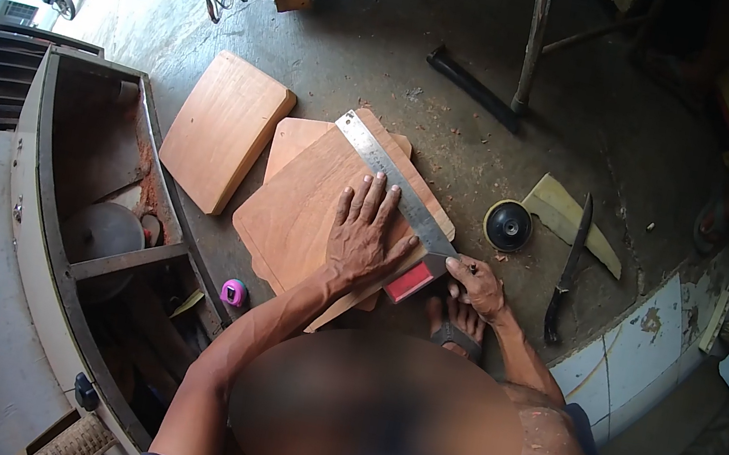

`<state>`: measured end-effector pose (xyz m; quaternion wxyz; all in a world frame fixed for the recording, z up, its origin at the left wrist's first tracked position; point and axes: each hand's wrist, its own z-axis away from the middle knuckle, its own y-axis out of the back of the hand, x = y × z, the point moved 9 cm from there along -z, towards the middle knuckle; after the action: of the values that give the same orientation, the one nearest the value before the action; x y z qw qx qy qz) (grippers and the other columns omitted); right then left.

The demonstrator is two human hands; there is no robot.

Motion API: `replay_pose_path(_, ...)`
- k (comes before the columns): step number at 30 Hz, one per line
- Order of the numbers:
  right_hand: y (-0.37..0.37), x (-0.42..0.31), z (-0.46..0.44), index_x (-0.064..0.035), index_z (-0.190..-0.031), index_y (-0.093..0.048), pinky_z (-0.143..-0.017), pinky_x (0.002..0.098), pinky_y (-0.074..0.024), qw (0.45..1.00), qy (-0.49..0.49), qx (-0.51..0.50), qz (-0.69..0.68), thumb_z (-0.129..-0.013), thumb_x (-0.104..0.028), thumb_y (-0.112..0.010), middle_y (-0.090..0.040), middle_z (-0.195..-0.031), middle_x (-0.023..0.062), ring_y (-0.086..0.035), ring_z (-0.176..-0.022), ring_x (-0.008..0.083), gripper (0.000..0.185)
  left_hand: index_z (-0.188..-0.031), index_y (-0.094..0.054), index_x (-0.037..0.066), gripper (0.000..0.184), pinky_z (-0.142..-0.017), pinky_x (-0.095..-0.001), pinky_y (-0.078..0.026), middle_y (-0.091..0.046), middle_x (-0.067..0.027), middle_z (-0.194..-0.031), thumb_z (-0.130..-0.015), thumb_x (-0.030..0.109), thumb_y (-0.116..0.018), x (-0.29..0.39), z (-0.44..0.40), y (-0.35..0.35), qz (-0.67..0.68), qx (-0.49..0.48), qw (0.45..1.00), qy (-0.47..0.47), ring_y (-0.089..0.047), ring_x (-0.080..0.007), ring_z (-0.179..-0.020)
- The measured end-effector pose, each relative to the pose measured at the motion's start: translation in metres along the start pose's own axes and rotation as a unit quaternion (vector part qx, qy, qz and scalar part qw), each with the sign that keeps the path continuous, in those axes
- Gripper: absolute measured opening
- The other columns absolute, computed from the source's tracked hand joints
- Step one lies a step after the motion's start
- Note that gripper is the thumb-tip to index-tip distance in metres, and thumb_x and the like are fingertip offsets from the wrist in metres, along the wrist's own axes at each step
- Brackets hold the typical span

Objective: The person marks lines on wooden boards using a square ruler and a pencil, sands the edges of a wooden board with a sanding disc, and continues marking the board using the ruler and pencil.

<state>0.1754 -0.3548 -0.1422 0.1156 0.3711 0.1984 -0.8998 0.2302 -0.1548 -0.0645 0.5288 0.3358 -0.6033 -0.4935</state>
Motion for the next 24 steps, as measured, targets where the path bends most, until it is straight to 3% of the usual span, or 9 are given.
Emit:
replay_pose_path(4,0.022,-0.026,0.005,-0.0039,-0.107,-0.073,-0.054,0.0289,-0.0393,0.982,0.034,0.066,0.172,-0.104,-0.058,-0.053,-0.054,-0.065,-0.0027,-0.048,-0.058,0.0065,0.058,-0.158,-0.038,0.007,0.085,-0.128,-0.0512,-0.008,-0.026,-0.0204,-0.168,-0.095,0.06,-0.058,0.0,0.0,0.001,-0.003,0.004,1.0,-0.008,-0.019,-0.0363,-0.158)
replay_pose_path(7,0.05,-0.051,-0.008,-0.0036,-0.106,-0.072,-0.055,0.0302,-0.0416,0.972,0.082,0.156,0.158,-0.107,-0.054,-0.05,-0.06,-0.067,0.0004,-0.05,-0.056,0.01,0.055,-0.158,-0.038,0.006,0.085,-0.128,-0.0511,-0.007,-0.025,-0.0206,-0.168,-0.095,0.061,-0.057,0.0,0.0,0.0,-0.001,-0.004,1.0,0.0,-0.019,-0.0365,-0.158)
replay_pose_path(9,0.054,-0.131,0.016,-0.0043,-0.102,-0.071,-0.057,0.0353,-0.0461,0.853,0.389,0.288,0.197,-0.11,-0.046,-0.046,-0.067,-0.072,0.0043,-0.056,-0.053,0.0192,0.05,-0.158,-0.038,0.006,0.085,-0.128,-0.0512,-0.007,-0.025,-0.0207,-0.168,-0.095,0.061,-0.056,0.0,0.0,0.0,-0.007,-0.01,1.0,0.0,-0.019,-0.0364,-0.158)
replay_pose_path(13,0.013,-0.173,-0.01,-0.0038,-0.099,-0.068,-0.062,0.0392,-0.0498,0.901,0.28,0.202,0.263,-0.11,-0.037,-0.05,-0.07,-0.08,0.0094,-0.064,-0.063,0.029,0.04,-0.158,-0.038,0.006,0.084,-0.128,-0.0515,-0.008,-0.025,-0.0212,-0.168,-0.095,0.06,-0.056,0.001,-0.001,-0.001,-0.016,-0.015,1.0,0.006,-0.02,-0.0361,-0.158)
replay_pose_path(16,0.004,-0.168,-0.01,-0.0031,-0.099,-0.065,-0.068,0.0421,-0.0515,0.891,0.31,0.234,0.235,-0.105,-0.028,-0.061,-0.07,-0.09,0.012,-0.068,-0.079,0.0324,0.026,-0.157,-0.038,0.006,0.084,-0.128,-0.0517,-0.008,-0.026,-0.0213,-0.168,-0.095,0.059,-0.057,0.001,-0.001,-0.001,-0.021,-0.004,1.0,-0.003,-0.02,-0.0361,-0.158)
replay_pose_path(18,0.007,-0.148,0.012,-0.0027,-0.104,-0.064,-0.072,0.0404,-0.0524,0.8,0.384,0.338,0.314,-0.1,-0.023,-0.069,-0.068,-0.095,0.0135,-0.067,-0.086,0.0322,0.021,-0.158,-0.038,0.006,0.084,-0.128,-0.0519,-0.009,-0.026,-0.0213,-0.168,-0.095,0.059,-0.057,0.0,-0.002,-0.002,-0.018,-0.005,1.0,-0.005,-0.021,-0.0362,-0.157)
replay_pose_path(20,0.007,-0.107,0.017,-0.0026,-0.108,-0.065,-0.074,0.0379,-0.0537,0.827,0.325,0.341,0.306,-0.097,-0.022,-0.073,-0.069,-0.096,0.0123,-0.067,-0.083,0.0286,0.024,-0.158,-0.038,0.006,0.084,-0.128,-0.052,-0.009,-0.027,-0.0213,-0.168,-0.095,0.058,-0.057,-0.001,0.001,-0.004,-0.014,-0.005,1.0,0.003,-0.022,-0.0364,-0.157)
replay_pose_path(23,0.005,-0.049,0.004,-0.0031,-0.112,-0.065,-0.076,0.0314,-0.0527,0.943,0.194,0.257,0.083,-0.094,-0.022,-0.077,-0.066,-0.093,0.0043,-0.061,-0.082,0.0132,0.028,-0.159,-0.036,0.008,0.084,-0.128,-0.0515,-0.006,-0.026,-0.0195,-0.169,-0.096,0.06,-0.054,0.0,0.0,-0.003,-0.016,-0.003,1.0,0.001,-0.019,-0.0352,-0.158)
replay_pose_path(24,0.006,-0.043,0.003,-0.0031,-0.112,-0.065,-0.076,0.0314,-0.0527,0.942,0.195,0.261,0.082,-0.094,-0.022,-0.077,-0.066,-0.093,0.0043,-0.061,-0.082,0.0132,0.028,-0.159,-0.036,0.008,0.084,-0.128,-0.0515,-0.006,-0.026,-0.0195,-0.169,-0.096,0.06,-0.054,0.001,0.0,-0.002,-0.016,-0.003,1.0,-0.003,-0.019,-0.0352,-0.158)
